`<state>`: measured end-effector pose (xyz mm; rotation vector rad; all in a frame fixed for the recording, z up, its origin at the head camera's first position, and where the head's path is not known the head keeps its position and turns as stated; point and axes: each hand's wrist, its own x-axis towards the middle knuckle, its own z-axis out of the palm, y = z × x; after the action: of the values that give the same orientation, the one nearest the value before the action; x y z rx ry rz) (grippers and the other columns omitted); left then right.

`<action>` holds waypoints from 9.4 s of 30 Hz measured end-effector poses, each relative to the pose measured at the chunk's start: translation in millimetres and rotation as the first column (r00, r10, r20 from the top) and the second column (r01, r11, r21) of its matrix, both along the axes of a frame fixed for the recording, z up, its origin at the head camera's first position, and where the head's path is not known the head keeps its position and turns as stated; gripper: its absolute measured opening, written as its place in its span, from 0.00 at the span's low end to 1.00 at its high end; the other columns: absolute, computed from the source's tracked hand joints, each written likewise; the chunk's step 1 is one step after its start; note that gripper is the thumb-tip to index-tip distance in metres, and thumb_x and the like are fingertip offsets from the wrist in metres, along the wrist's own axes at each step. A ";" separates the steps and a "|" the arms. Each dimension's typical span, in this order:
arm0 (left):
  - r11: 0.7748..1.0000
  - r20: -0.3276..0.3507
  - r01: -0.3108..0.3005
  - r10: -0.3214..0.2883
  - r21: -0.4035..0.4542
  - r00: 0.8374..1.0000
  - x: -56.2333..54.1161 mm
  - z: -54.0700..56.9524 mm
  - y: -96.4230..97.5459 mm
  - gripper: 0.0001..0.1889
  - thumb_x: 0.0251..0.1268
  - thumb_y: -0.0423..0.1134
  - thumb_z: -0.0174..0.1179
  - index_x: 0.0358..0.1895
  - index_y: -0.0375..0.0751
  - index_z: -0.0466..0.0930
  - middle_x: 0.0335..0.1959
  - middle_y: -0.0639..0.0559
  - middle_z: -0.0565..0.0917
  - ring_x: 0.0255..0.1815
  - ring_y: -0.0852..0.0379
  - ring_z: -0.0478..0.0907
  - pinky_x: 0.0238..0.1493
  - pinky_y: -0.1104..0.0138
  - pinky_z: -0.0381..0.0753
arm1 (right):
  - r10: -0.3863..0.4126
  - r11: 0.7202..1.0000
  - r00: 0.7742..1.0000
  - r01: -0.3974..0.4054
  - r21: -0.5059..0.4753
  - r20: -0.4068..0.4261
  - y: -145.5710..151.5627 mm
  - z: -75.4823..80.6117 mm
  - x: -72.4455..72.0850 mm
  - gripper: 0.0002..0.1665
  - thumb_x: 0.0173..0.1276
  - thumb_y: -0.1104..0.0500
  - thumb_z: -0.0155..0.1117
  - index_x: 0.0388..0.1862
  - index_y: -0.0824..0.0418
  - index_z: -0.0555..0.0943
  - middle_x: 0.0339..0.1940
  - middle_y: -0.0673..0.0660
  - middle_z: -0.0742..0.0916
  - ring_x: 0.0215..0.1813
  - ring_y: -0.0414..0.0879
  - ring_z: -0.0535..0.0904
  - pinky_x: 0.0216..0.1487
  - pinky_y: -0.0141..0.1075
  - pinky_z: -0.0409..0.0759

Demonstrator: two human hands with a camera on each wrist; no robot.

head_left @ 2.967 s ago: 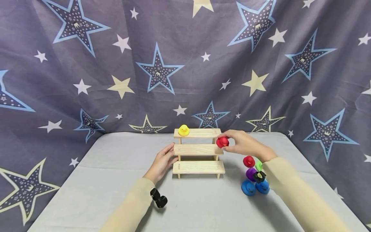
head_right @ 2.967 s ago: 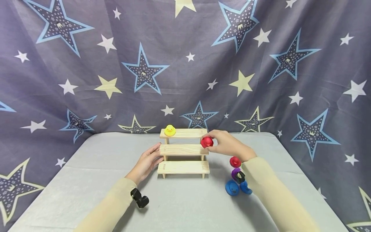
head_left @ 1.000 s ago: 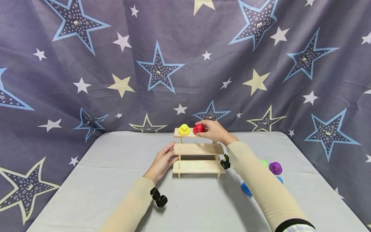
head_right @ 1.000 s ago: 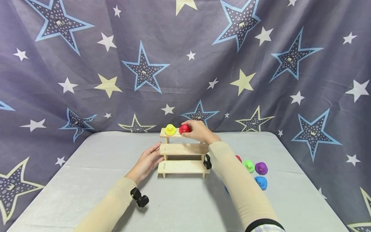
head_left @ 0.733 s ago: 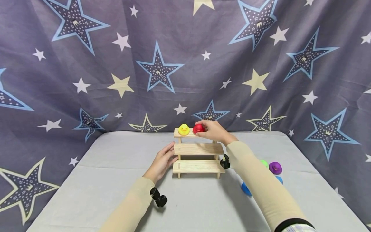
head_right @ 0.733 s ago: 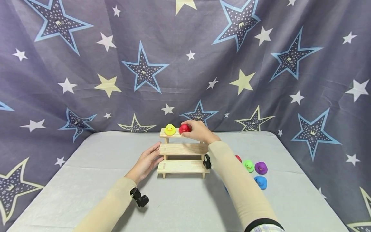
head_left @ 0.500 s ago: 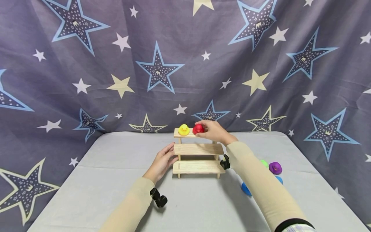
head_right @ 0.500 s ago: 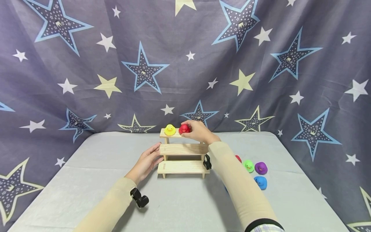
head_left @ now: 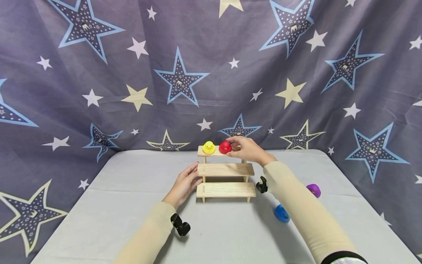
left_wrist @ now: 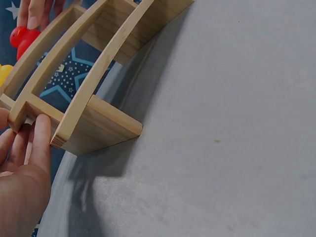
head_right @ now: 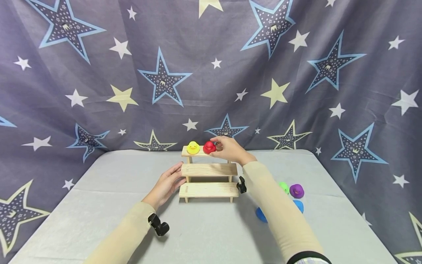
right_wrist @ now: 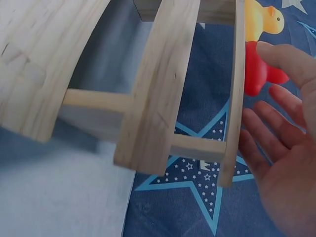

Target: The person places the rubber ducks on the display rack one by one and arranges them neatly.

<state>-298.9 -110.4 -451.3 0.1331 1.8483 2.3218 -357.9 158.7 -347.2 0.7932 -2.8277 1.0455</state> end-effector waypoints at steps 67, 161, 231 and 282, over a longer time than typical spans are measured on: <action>1.000 0.004 -0.010 0.010 -0.017 1.000 0.6 2.6 -0.2 0.28 0.79 0.32 0.46 0.78 0.36 0.55 0.75 0.39 0.61 0.73 0.45 0.63 0.65 0.65 0.79 | -0.089 0.970 0.990 0.061 0.234 0.112 160.8 -70.0 57.6 0.35 0.64 0.51 0.73 0.62 0.72 0.77 0.58 0.69 0.82 0.58 0.64 0.79 0.60 0.60 0.80; 0.999 0.000 -0.015 0.015 -0.028 1.000 1.7 2.2 1.2 0.29 0.79 0.32 0.46 0.79 0.37 0.55 0.76 0.40 0.61 0.73 0.45 0.64 0.66 0.64 0.77 | -0.028 0.971 0.983 0.071 0.230 -0.183 98.1 7.3 48.2 0.24 0.60 0.60 0.71 0.57 0.63 0.84 0.53 0.63 0.82 0.52 0.55 0.77 0.48 0.47 0.84; 1.000 0.000 -0.009 0.009 0.000 1.000 1.8 2.3 1.4 0.29 0.78 0.30 0.46 0.79 0.36 0.55 0.76 0.38 0.60 0.73 0.43 0.64 0.67 0.63 0.76 | -0.069 0.997 0.998 0.069 0.015 0.000 30.4 0.4 3.2 0.32 0.65 0.61 0.70 0.69 0.62 0.76 0.58 0.64 0.83 0.58 0.58 0.81 0.60 0.49 0.83; 1.000 0.003 -0.013 0.013 -0.014 1.000 0.2 0.9 0.7 0.29 0.78 0.32 0.46 0.79 0.36 0.55 0.75 0.39 0.61 0.73 0.44 0.64 0.66 0.63 0.78 | 0.002 0.992 0.999 -0.008 0.125 0.049 111.9 1.8 51.9 0.38 0.68 0.57 0.69 0.71 0.73 0.68 0.66 0.73 0.75 0.64 0.66 0.75 0.66 0.58 0.77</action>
<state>-298.7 -109.6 -450.4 0.1160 1.8686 2.3155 -306.1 270.5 -345.4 0.7949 -2.9586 0.9067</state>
